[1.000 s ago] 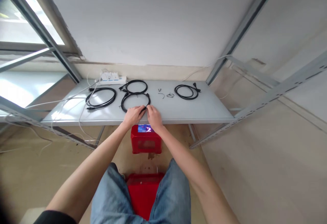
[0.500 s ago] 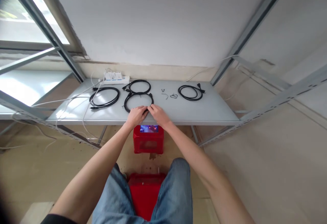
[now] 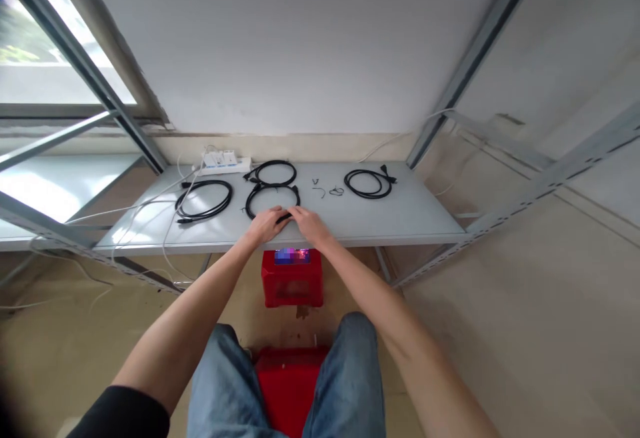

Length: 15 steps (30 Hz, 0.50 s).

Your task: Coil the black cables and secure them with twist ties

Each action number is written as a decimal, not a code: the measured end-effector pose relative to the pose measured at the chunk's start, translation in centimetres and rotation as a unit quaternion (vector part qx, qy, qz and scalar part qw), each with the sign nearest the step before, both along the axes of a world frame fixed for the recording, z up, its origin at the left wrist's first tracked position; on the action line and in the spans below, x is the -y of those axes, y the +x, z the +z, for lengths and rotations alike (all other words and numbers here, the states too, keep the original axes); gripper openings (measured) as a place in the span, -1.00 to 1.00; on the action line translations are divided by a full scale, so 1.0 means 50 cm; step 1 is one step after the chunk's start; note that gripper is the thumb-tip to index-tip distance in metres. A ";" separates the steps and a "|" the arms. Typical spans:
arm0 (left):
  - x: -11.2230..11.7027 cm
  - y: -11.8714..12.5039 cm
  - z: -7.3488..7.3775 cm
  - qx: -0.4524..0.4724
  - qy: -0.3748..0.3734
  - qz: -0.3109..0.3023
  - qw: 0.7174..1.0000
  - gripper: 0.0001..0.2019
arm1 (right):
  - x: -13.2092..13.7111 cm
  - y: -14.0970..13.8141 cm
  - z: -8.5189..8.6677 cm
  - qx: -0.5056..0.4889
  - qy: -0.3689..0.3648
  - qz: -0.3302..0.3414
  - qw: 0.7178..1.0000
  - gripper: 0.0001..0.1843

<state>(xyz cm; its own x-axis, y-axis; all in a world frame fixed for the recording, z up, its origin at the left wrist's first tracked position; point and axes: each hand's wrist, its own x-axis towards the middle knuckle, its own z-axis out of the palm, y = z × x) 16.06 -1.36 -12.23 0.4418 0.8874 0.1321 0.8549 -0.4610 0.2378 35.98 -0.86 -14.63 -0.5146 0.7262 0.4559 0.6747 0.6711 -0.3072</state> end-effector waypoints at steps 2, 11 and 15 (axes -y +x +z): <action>-0.006 -0.001 -0.004 0.009 0.009 0.001 1.000 -0.54 | -0.009 -0.003 -0.004 0.014 0.016 -0.002 1.000 -0.78; -0.015 0.002 -0.017 0.020 0.010 0.036 0.999 -0.58 | -0.027 -0.018 -0.011 0.034 0.060 -0.054 0.996 -0.73; -0.014 0.000 -0.017 0.017 0.019 0.036 0.999 -0.57 | -0.025 -0.019 -0.007 0.022 0.042 -0.059 0.997 -0.75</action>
<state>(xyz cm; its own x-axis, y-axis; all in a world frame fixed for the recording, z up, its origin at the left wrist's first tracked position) 16.07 -0.65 -13.10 0.3725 0.9106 0.1792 0.8777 -0.4084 0.2508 35.02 0.37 -14.98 -0.4497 0.7428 0.4959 0.7619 0.6089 -0.2211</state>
